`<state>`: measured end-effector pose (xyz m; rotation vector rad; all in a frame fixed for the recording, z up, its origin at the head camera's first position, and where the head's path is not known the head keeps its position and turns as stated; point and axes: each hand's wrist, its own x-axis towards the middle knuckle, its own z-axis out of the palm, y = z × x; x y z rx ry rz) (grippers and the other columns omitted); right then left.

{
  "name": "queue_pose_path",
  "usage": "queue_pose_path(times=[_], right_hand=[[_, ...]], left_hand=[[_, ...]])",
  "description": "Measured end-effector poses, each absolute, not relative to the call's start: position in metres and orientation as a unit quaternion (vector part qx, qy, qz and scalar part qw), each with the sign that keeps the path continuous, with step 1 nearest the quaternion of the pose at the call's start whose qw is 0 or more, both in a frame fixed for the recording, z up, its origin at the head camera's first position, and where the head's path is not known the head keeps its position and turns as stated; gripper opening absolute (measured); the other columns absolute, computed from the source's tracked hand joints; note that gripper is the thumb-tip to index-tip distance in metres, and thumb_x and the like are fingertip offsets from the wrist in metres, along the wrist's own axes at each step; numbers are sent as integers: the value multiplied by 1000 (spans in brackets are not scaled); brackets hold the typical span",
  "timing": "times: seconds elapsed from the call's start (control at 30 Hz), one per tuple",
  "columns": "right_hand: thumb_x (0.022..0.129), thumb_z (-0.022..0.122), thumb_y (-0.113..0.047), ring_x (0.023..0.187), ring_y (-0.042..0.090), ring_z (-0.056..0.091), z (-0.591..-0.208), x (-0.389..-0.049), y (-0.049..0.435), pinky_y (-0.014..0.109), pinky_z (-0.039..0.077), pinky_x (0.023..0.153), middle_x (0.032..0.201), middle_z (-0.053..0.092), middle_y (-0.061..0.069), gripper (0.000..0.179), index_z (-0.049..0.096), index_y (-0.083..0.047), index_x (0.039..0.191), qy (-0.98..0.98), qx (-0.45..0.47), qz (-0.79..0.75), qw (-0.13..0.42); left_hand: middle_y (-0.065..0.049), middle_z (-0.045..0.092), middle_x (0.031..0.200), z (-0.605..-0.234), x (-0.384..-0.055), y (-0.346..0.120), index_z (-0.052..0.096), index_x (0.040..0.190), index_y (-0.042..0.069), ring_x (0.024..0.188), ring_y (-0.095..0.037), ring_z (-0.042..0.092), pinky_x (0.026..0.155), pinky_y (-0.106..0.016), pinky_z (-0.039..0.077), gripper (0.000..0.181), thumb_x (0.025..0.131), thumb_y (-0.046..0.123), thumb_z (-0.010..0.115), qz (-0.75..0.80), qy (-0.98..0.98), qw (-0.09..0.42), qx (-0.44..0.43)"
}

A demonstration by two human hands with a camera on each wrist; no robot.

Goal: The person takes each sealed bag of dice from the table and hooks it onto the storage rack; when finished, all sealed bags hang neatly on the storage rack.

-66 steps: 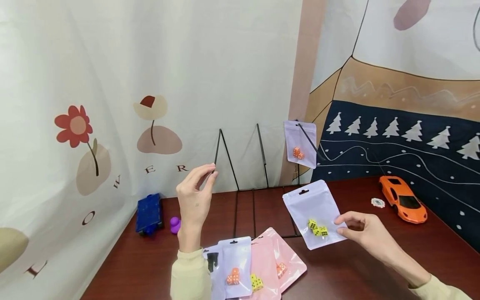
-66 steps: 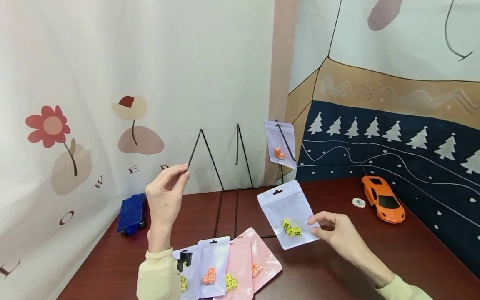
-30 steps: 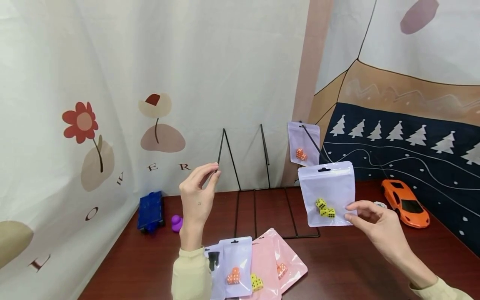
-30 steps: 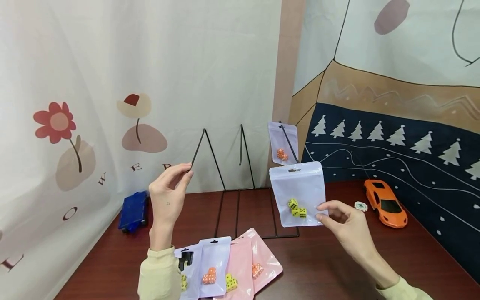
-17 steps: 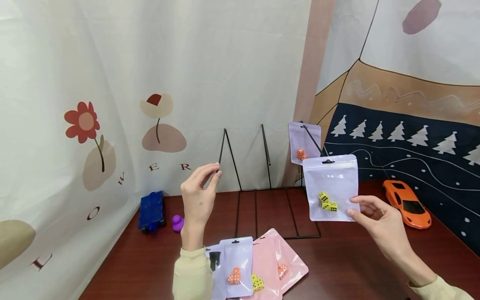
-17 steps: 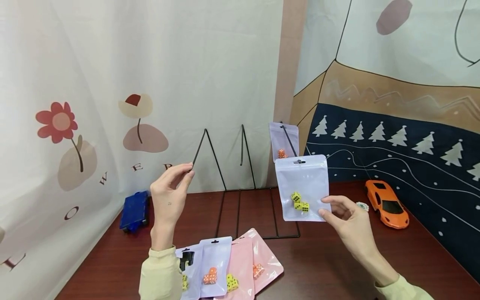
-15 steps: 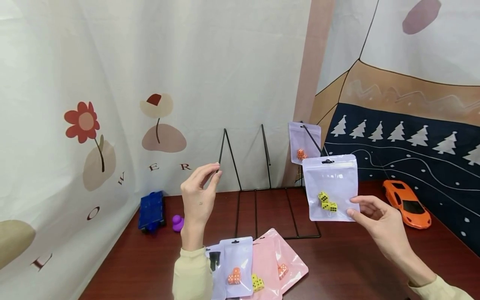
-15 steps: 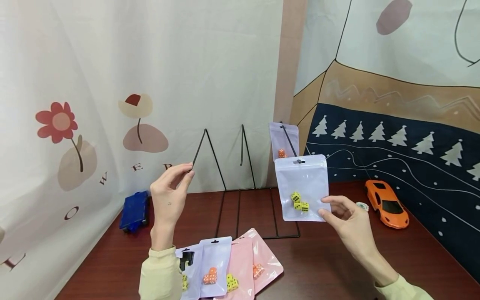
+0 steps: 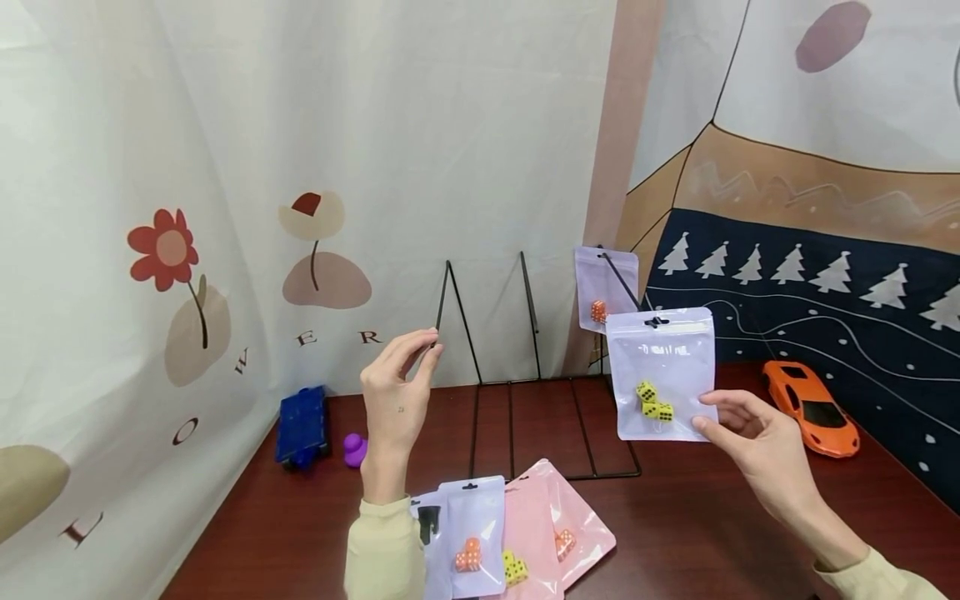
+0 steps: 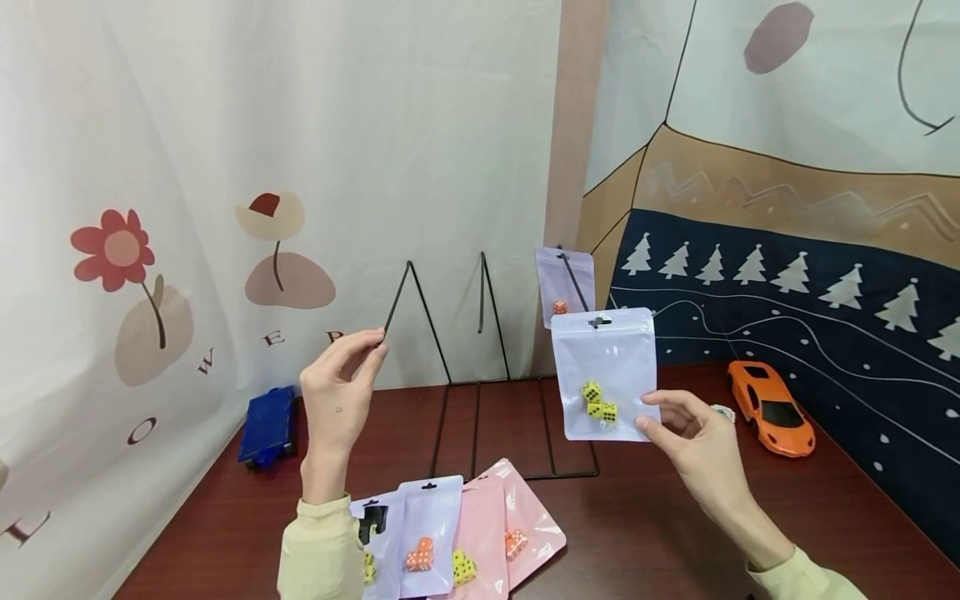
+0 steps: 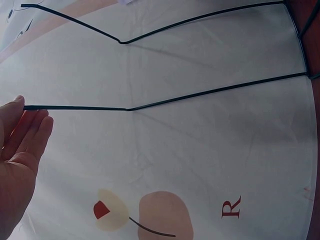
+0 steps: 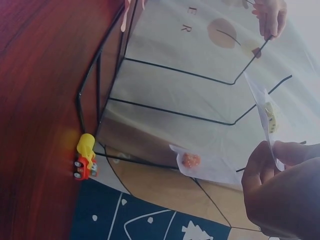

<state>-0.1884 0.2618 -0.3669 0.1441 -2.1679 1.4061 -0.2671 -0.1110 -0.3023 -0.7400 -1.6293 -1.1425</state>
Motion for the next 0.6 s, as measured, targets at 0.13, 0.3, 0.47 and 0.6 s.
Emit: queue_pose_path(times=[0.13,0.3,0.47,0.6], right_hand=[[86,72,-12,79,6,58,-366,-190,262,11,52,67,94,65,-12,29,62,0,111,-807,52,524,268],[86,71,-12,79,6,58,-366,-194,261,11,52,67,93,65,-12,29,62,-1,112,-801,52,538,257],[86,72,-12,80,6,58,-367,-197,258,12,53,66,93,64,-13,32,61,0,113,-801,49,542,249],[87,71,-15,80,6,58,-365,-199,256,13,53,66,95,63,-15,34,61,0,115,-805,43,539,244]], left_hand=[[-14,69,98,-302,-267,-111,71,96,-3,91,-22,65,86,-27,54,18,79,-9,70,-471,-668,488,-306],[-15,69,97,-303,-267,-111,71,96,-3,91,-23,65,86,-27,54,19,78,-11,71,-474,-665,488,-309],[-15,69,97,-302,-268,-111,71,95,-3,91,-23,66,86,-27,54,18,79,-10,71,-473,-666,489,-308],[-14,69,98,-302,-268,-112,71,96,-3,92,-22,66,86,-28,54,19,79,-10,71,-471,-666,489,-309]])
